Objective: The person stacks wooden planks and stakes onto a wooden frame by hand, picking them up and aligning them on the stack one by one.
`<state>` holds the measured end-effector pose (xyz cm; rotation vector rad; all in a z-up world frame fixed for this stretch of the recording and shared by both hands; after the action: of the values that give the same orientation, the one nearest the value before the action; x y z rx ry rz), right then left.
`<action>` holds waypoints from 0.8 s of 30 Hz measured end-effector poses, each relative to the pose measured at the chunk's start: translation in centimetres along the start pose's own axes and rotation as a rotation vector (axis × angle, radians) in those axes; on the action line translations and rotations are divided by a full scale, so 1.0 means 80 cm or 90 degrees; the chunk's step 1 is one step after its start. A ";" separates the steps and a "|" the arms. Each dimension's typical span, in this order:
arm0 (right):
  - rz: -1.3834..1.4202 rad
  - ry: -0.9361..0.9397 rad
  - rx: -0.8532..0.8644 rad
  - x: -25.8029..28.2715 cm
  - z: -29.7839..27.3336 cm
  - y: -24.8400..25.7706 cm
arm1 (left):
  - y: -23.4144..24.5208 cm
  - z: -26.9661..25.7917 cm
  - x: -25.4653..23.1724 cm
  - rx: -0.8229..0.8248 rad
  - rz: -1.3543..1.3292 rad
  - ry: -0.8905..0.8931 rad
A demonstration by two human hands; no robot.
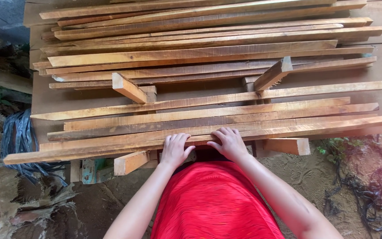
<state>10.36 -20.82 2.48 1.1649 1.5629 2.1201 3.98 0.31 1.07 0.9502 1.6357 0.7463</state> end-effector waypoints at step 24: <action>-0.172 -0.079 -0.014 -0.130 0.140 0.001 | 0.003 0.174 0.073 -0.130 0.091 0.146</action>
<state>25.20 -19.71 -0.93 0.9946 1.5406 1.8518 16.72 5.68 -4.97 0.8646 1.6616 1.1323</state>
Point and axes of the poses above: each hand's wrist, its own z-axis towards the middle knuckle, its own y-axis out of the back of the hand, x = y × z, the point moved 5 cm from there along z, towards the middle knuckle, and after that the axes turned 7 degrees about y, right-handed, at the moved point
